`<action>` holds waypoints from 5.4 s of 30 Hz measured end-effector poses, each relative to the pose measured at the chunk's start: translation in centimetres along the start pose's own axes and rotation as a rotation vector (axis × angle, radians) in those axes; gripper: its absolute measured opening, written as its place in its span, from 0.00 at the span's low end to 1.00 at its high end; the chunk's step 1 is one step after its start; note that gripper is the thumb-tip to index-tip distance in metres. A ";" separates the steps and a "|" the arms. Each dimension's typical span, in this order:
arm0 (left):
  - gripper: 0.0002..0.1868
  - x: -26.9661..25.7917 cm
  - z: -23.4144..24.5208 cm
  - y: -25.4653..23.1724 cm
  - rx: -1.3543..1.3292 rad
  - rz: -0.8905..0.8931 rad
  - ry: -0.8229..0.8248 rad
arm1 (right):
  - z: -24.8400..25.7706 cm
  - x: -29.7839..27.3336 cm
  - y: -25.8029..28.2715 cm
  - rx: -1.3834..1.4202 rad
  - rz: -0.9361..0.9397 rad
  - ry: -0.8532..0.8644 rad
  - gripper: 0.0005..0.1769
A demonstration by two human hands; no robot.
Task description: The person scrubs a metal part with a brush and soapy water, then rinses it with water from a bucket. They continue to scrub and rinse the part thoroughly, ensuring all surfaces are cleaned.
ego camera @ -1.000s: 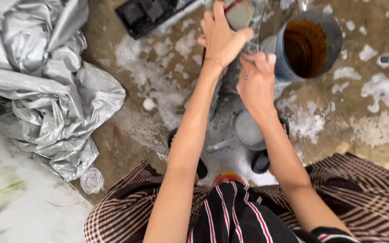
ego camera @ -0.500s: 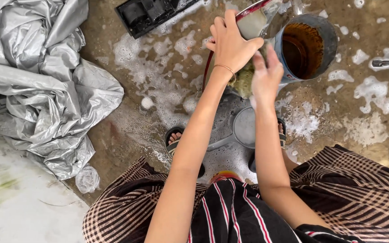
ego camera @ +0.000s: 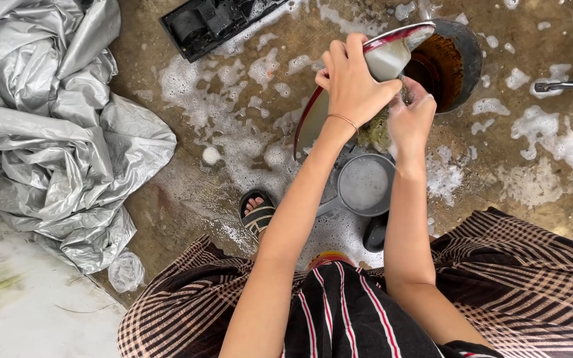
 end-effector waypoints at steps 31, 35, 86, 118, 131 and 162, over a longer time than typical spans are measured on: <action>0.39 -1.4 -0.2 0.1 0.055 -0.117 0.011 | -0.1 -7.1 3.5 0.777 -0.598 -0.324 0.26; 0.40 -1.4 0.5 -0.2 0.057 -0.081 0.020 | -0.5 -7.2 5.4 0.709 -0.457 -0.168 0.26; 0.36 2.8 4.8 0.6 0.178 -0.071 0.265 | -5.6 -9.3 3.7 0.333 0.101 0.307 0.12; 0.32 2.3 3.8 0.7 0.084 -0.150 0.233 | 4.0 -4.3 3.8 0.768 -0.296 -0.145 0.39; 0.34 2.7 7.0 -2.4 0.083 -0.578 0.269 | 0.1 -4.0 -5.9 2.086 -0.508 0.321 0.26; 0.22 -7.4 7.8 7.6 0.246 -0.340 -0.275 | 0.3 2.4 8.0 -0.263 0.987 0.140 0.15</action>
Point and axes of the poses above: each hand's wrist, its own x-axis towards the middle knuckle, its own z-axis out of the back of the hand, y = z × x, the point moved 5 cm from there along x, towards the middle knuckle, and after that the axes turned 8 degrees about z, right-handed, at the moved point
